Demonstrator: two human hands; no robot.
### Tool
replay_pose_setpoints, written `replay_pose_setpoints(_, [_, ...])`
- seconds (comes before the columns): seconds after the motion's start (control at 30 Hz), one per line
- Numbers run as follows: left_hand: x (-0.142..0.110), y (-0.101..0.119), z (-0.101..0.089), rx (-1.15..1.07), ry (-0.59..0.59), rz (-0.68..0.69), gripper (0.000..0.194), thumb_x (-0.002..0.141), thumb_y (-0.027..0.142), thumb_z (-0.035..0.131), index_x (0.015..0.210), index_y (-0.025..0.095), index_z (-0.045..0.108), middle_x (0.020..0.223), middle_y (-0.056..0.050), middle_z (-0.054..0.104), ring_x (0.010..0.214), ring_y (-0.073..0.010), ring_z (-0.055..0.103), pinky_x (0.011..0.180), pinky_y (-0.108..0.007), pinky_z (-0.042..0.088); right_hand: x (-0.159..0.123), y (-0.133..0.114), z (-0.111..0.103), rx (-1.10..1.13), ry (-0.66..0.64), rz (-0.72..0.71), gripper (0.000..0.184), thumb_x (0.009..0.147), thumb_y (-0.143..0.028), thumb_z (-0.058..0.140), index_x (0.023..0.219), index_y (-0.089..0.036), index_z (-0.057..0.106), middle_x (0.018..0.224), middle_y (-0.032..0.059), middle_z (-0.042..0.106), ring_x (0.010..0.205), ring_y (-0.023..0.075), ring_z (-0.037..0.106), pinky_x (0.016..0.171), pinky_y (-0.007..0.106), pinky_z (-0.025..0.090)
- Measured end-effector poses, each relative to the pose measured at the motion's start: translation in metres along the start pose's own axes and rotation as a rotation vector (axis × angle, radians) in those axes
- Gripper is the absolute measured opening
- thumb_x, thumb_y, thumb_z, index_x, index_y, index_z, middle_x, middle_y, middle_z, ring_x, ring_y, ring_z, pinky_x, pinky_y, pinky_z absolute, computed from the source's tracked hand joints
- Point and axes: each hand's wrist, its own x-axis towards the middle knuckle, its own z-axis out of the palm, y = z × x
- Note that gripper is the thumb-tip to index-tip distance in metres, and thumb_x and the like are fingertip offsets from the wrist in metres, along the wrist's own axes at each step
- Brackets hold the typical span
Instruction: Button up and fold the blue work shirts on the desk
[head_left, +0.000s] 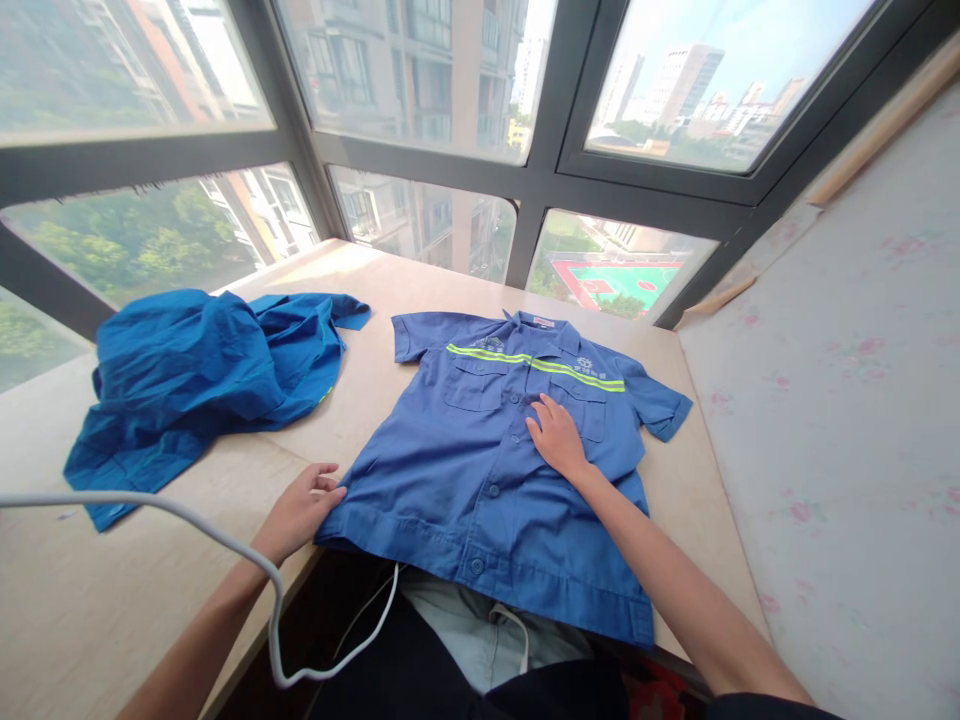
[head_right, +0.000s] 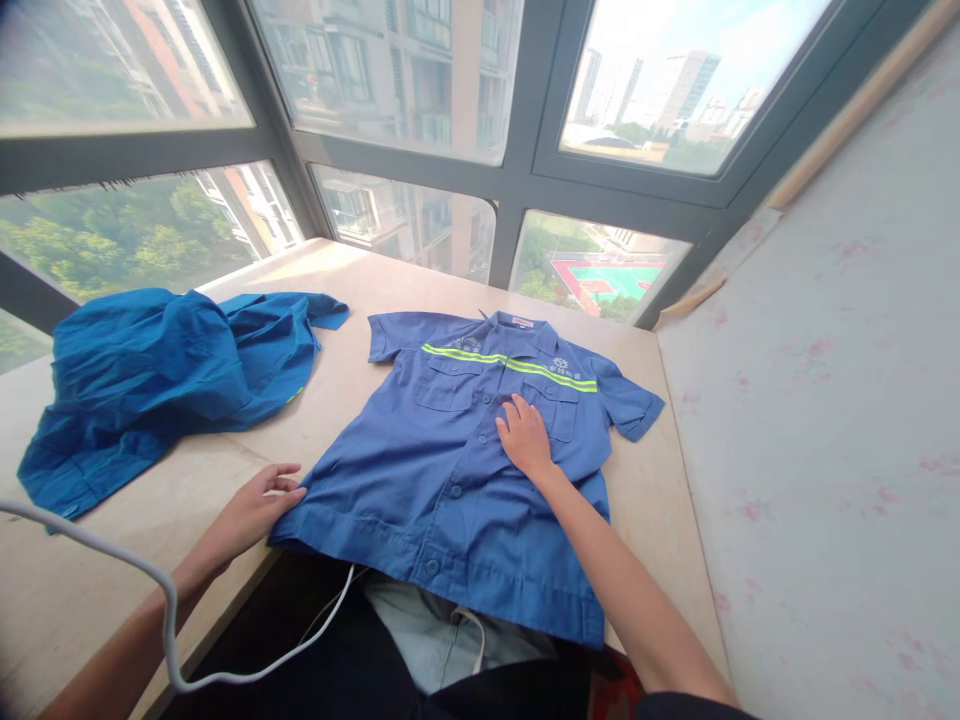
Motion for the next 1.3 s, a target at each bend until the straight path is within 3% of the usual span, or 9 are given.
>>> replay_pose_setpoints(0.1, [0.006,0.011,0.002,0.169,0.212,0.196,0.066,0.061,0.059,0.060,0.109,0.013,0.059,0.113,-0.017,0.061,0.096,-0.0306,0.063,0.076,-0.041,0.053,-0.002,-0.001,-0.003,0.038,-0.059,0.018,0.043,0.097,-0.033,0.043,0.131,-0.011,0.057,0.148,0.0181,0.047,0.139,0.0314,0.041,0.115,0.053,0.032])
replay_pose_setpoints(0.17, [0.010,0.028,0.010,0.210,0.253,0.338,0.059,0.071,0.055,0.056,0.113,0.013,0.061,0.118,-0.016,0.059,0.105,-0.0307,0.061,0.078,-0.041,0.054,0.002,0.001,-0.006,0.101,-0.092,0.024,0.043,0.095,-0.033,0.046,0.130,-0.011,0.058,0.146,0.0185,0.049,0.138,0.0318,0.042,0.115,0.052,0.033])
replay_pose_setpoints(0.3, [0.023,0.075,0.051,0.155,0.048,0.578,0.041,0.083,0.045,0.055,0.111,0.017,0.064,0.113,-0.011,0.064,0.104,-0.0250,0.062,0.080,-0.036,0.055,0.015,0.009,-0.015,0.230,-0.096,0.015,0.043,0.091,-0.025,0.046,0.130,-0.010,0.058,0.137,0.0179,0.057,0.131,0.0284,0.051,0.113,0.047,0.039])
replay_pose_setpoints(0.47, [0.054,0.129,0.127,0.121,-0.236,0.738,0.027,0.087,0.029,0.054,0.105,0.016,0.069,0.104,-0.008,0.067,0.095,-0.0199,0.064,0.080,-0.030,0.052,0.034,0.014,-0.021,0.235,-0.047,-0.043,0.050,0.086,-0.008,0.039,0.132,-0.012,0.058,0.137,0.0146,0.058,0.130,0.0242,0.052,0.115,0.047,0.039])
replay_pose_setpoints(0.6, [0.089,0.154,0.181,0.200,-0.318,0.800,0.027,0.087,0.016,0.053,0.106,0.015,0.072,0.103,-0.008,0.070,0.092,-0.0182,0.065,0.084,-0.028,0.050,0.052,0.017,-0.025,0.184,-0.059,-0.117,0.058,0.080,0.002,0.034,0.130,-0.010,0.061,0.137,0.0152,0.058,0.130,0.0238,0.052,0.114,0.045,0.040])
replay_pose_setpoints(0.73, [0.119,0.162,0.215,0.368,-0.349,0.919,0.033,0.084,0.011,0.056,0.113,0.016,0.071,0.107,-0.009,0.069,0.097,-0.0216,0.064,0.092,-0.032,0.048,0.067,0.025,-0.027,0.101,-0.168,-0.206,0.061,0.076,0.006,0.039,0.127,-0.013,0.065,0.137,0.0149,0.059,0.129,0.0254,0.053,0.112,0.047,0.042])
replay_pose_setpoints(0.9, [0.139,0.159,0.232,0.428,-0.334,1.061,0.027,0.088,0.015,0.060,0.112,0.016,0.072,0.106,-0.010,0.067,0.100,-0.0238,0.060,0.093,-0.034,0.047,0.075,0.033,-0.022,0.058,-0.239,-0.312,0.049,0.083,0.002,0.045,0.121,-0.016,0.069,0.139,0.0156,0.057,0.130,0.0270,0.053,0.111,0.049,0.043])
replay_pose_setpoints(1.1, [0.147,0.155,0.238,0.407,-0.296,1.087,0.024,0.089,0.022,0.065,0.112,0.019,0.073,0.099,-0.009,0.065,0.094,-0.0214,0.059,0.085,-0.031,0.047,0.078,0.030,-0.030,-0.004,-0.159,-0.403,0.021,0.087,-0.007,0.056,0.098,-0.015,0.071,0.135,0.0148,0.059,0.127,0.0295,0.054,0.108,0.048,0.044])
replay_pose_setpoints(1.3, [0.143,0.154,0.239,0.524,-0.222,1.109,0.017,0.092,0.023,0.061,0.102,0.016,0.073,0.097,-0.009,0.066,0.092,-0.0213,0.060,0.083,-0.031,0.046,0.081,0.026,-0.042,0.077,-0.078,-0.542,0.014,0.088,-0.006,0.056,0.090,-0.016,0.066,0.126,0.0095,0.065,0.120,0.0255,0.057,0.103,0.043,0.045])
